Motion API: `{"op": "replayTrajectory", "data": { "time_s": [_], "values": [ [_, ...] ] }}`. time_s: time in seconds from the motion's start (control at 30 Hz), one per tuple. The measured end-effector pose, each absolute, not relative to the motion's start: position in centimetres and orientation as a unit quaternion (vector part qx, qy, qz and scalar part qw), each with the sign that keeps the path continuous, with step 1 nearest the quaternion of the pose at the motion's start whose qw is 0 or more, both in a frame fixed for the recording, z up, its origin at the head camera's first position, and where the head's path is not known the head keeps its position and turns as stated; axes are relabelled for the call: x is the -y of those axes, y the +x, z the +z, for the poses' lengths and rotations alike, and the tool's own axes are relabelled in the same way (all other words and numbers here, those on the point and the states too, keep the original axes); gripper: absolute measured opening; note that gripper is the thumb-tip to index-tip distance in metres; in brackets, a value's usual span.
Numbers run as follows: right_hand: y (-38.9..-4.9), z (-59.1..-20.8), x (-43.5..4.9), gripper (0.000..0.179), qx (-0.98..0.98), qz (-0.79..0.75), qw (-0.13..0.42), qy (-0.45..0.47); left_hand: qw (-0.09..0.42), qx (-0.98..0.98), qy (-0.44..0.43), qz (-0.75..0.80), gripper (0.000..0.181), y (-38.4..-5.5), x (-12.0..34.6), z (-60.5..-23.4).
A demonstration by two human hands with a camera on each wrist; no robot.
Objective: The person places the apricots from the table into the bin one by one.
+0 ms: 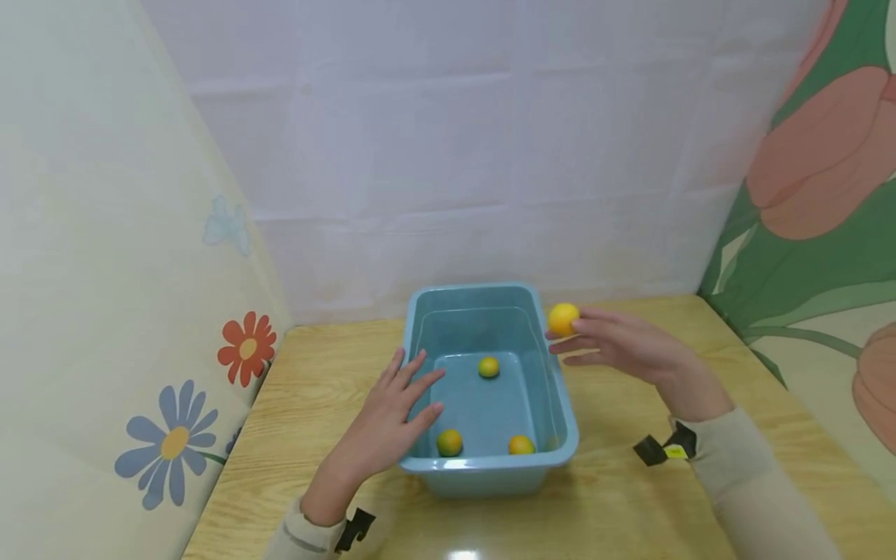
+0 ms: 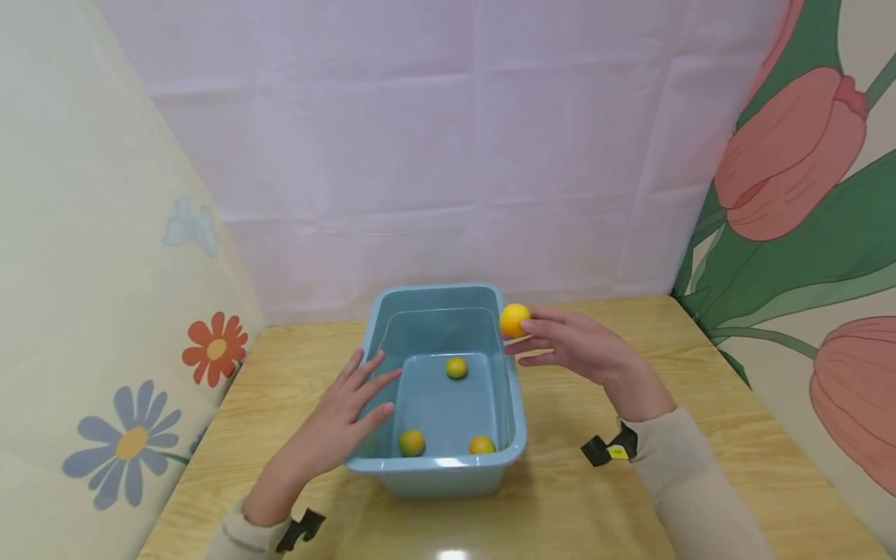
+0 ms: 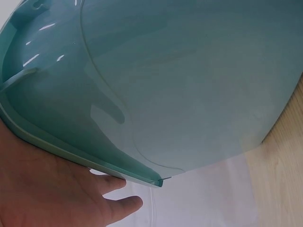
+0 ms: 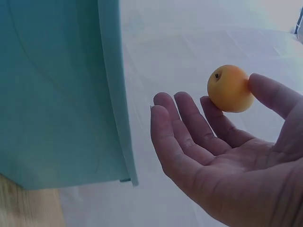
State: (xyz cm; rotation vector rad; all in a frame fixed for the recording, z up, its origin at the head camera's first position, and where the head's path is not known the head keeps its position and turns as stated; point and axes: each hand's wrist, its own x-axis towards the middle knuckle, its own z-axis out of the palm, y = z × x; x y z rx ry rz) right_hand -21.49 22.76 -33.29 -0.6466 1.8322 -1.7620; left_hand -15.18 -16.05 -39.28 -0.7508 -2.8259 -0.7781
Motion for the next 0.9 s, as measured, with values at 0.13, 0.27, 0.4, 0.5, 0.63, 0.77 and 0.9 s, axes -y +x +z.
{"op": "replayTrajectory", "data": {
  "time_s": [0.13,0.27,0.4,0.5,0.63,0.77,0.9],
  "values": [
    [-21.6,-32.9,-21.4,0.039,-0.683,-0.643,0.265,-0.224,0.057,0.933,-0.247,-0.256,0.054,-15.1,16.0,-39.2],
    [-21.9,-32.9,-20.3,0.041,-0.7,-0.629,0.263,-0.213,0.058,0.933,-0.248,-0.254,0.053,-15.1,16.0,-39.0],
    [-22.1,-33.1,-19.2,0.043,-0.715,-0.613,0.262,-0.209,0.058,0.933,-0.248,-0.254,0.052,-15.1,16.0,-39.0],
    [-22.1,-33.2,-18.5,0.044,-0.725,-0.598,0.267,-0.216,0.056,0.933,-0.247,-0.255,0.053,-15.0,16.0,-39.0],
    [-22.2,-33.3,-17.6,0.042,-0.73,-0.585,0.274,-0.222,0.056,0.933,-0.247,-0.255,0.054,-15.0,16.0,-39.0],
    [-22.2,-33.2,-16.8,0.044,-0.737,-0.574,0.279,-0.222,0.056,0.933,-0.248,-0.255,0.053,-15.0,16.0,-38.9],
    [-22.2,-33.1,-16.2,0.048,-0.745,-0.564,0.282,-0.218,0.055,0.933,-0.247,-0.256,0.053,-14.9,16.0,-38.9]
  ]
}}
